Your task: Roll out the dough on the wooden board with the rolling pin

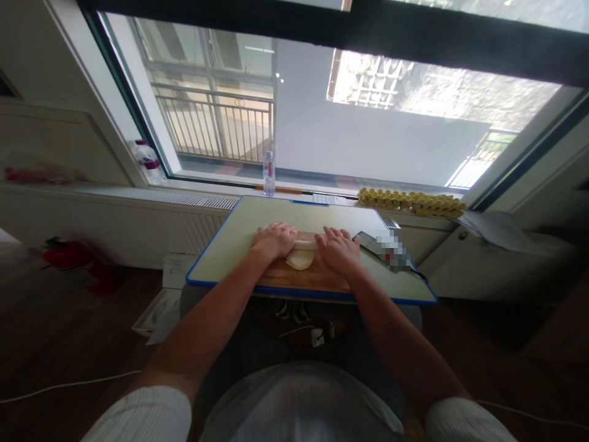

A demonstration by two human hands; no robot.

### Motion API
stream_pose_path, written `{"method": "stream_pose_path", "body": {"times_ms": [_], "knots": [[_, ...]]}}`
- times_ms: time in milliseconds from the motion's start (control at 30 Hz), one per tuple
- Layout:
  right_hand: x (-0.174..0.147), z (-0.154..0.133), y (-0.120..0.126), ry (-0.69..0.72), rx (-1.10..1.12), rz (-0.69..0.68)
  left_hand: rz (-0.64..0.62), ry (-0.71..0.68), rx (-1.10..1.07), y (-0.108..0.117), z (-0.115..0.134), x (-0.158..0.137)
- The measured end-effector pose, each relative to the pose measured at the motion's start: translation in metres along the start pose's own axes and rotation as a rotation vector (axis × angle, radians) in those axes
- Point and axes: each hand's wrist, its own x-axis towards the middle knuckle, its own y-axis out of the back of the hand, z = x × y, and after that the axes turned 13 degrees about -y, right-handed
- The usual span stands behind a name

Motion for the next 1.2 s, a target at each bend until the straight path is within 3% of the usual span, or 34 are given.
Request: {"method": "stream_pose_path", "body": {"times_ms": [133, 367, 500, 600, 767, 1033, 1200], "knots": [[-0.006, 0.001, -0.005, -0.034, 0.013, 0.002, -0.005, -0.027, 0.018, -0.001, 0.004, -0.011], [-0.06, 0.015, -0.01, -0.069, 0.034, 0.012, 0.133, -0.008, 0.056, 0.0, 0.041, -0.072], [-0.077, 0.016, -0.012, -0.063, 0.046, 0.107, 0.205, 0.058, 0.056, -0.005, 0.056, -0.09], [-0.084, 0.017, -0.016, -0.021, 0.061, 0.155, 0.184, 0.057, 0.057, -0.006, 0.059, -0.095], [-0.08, 0.022, -0.018, 0.04, -0.016, 0.146, 0.085, 0.036, 0.041, 0.001, 0.049, -0.085], [-0.02, 0.001, -0.007, 0.039, -0.036, 0.039, -0.029, 0.006, 0.081, 0.0, 0.012, -0.026], [-0.028, 0.001, -0.01, 0.004, -0.005, 0.051, -0.004, -0.017, 0.127, -0.002, 0.01, -0.019]]}}
